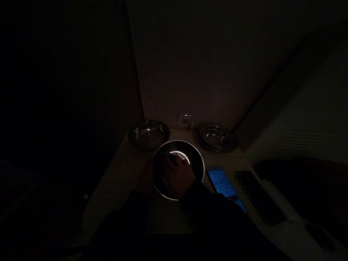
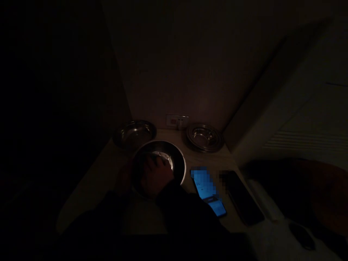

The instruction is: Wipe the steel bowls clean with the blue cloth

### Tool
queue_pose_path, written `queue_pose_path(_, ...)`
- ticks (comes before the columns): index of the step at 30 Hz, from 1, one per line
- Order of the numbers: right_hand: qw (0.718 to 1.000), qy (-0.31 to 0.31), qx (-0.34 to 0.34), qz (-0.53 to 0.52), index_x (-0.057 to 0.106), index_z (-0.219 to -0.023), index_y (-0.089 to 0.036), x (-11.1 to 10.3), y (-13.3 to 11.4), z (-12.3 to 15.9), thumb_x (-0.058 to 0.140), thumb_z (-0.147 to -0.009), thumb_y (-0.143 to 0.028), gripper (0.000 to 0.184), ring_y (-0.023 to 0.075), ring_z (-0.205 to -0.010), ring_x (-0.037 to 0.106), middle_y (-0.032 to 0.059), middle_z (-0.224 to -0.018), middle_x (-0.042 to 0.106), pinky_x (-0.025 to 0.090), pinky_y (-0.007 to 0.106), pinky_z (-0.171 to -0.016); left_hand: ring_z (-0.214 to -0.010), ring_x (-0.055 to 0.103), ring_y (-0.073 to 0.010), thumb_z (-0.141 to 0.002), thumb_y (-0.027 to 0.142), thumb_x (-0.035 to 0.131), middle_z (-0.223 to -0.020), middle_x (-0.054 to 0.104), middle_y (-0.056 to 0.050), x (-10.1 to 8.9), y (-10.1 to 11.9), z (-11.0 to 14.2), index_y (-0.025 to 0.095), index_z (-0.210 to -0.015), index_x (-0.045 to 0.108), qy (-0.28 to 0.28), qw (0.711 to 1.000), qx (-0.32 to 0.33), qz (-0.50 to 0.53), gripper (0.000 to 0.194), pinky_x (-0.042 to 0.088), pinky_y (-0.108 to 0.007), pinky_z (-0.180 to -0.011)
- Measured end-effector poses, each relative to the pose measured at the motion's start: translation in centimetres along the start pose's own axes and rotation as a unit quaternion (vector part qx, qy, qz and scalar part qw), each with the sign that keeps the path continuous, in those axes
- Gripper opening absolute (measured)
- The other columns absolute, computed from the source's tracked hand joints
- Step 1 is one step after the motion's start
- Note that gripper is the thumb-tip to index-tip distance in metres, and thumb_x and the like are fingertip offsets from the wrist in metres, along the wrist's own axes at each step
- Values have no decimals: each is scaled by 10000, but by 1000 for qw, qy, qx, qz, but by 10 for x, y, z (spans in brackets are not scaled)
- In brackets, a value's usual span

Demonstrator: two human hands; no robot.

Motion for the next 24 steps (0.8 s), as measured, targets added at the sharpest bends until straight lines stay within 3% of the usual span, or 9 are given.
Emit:
queue_pose_path(3, 1000, -5, -28, -12, 532, -1290, -169, 3, -6, 1, 433, -900, -357, 445, 314, -1147, 428, 27, -1448, 427, 366, 500, -902, -906, 653, -240, -867, 269, 374, -961, 707, -98, 0, -3, 2, 137, -990, 654, -7, 999, -39, 1, 333, 500, -397, -885)
queue_pose_path(6, 996, -49, -69, -17, 588, -1228, -203, 1, -2, 26, 448, -896, -352, 390, 296, -1095, 461, 6, -1406, 483, 358, 494, -896, -883, 666, -223, -905, 325, 301, -946, 715, -85, 0, 1, 6, 133, -1002, 652, -11, 994, -86, 62, 412, 530, -360, -821)
queue_pose_path(10, 993, -99, -64, 6, 678, -1073, -182, -10, 16, 55, 473, -884, -314, 308, 289, -1051, 494, 64, -1275, 598, 340, 500, -881, -988, 649, -216, -867, 262, 398, -1042, 706, -69, 0, 8, 8, 157, -1040, 655, -7, 996, -48, 76, 327, 512, -338, -887)
queue_pose_path(14, 992, -110, -41, 43, 691, -1012, -127, -18, 29, 58, 506, -862, -284, 285, 300, -1056, 496, 133, -1125, 659, 343, 486, -850, -970, 656, -228, -892, 279, 356, -1022, 713, -76, 0, 3, 7, 152, -1045, 663, -4, 997, -53, 49, 366, 518, -367, -883)
queue_pose_path(20, 992, -100, -55, 49, 701, -942, -131, -17, 28, 57, 508, -856, -295, 267, 304, -1065, 491, 145, -1084, 668, 338, 474, -853, -1053, 623, -215, -908, 257, 340, -1150, 674, -57, 0, 9, 8, 169, -1178, 616, -17, 999, -12, 35, 396, 481, -364, -947)
queue_pose_path(24, 992, -101, -68, 26, 698, -965, -141, -19, 24, 60, 517, -848, -297, 266, 296, -1066, 494, 134, -1051, 682, 326, 475, -896, -1008, 641, -214, -914, 255, 350, -1084, 697, -61, 0, 11, 9, 169, -1124, 642, -14, 999, -22, 46, 370, 508, -355, -904)
Point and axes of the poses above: each hand's wrist, its own z-axis away from the middle knuckle, its own x-axis out of the palm, y = z × x, the point moved 5 cm from there along -z, towards the middle knuckle
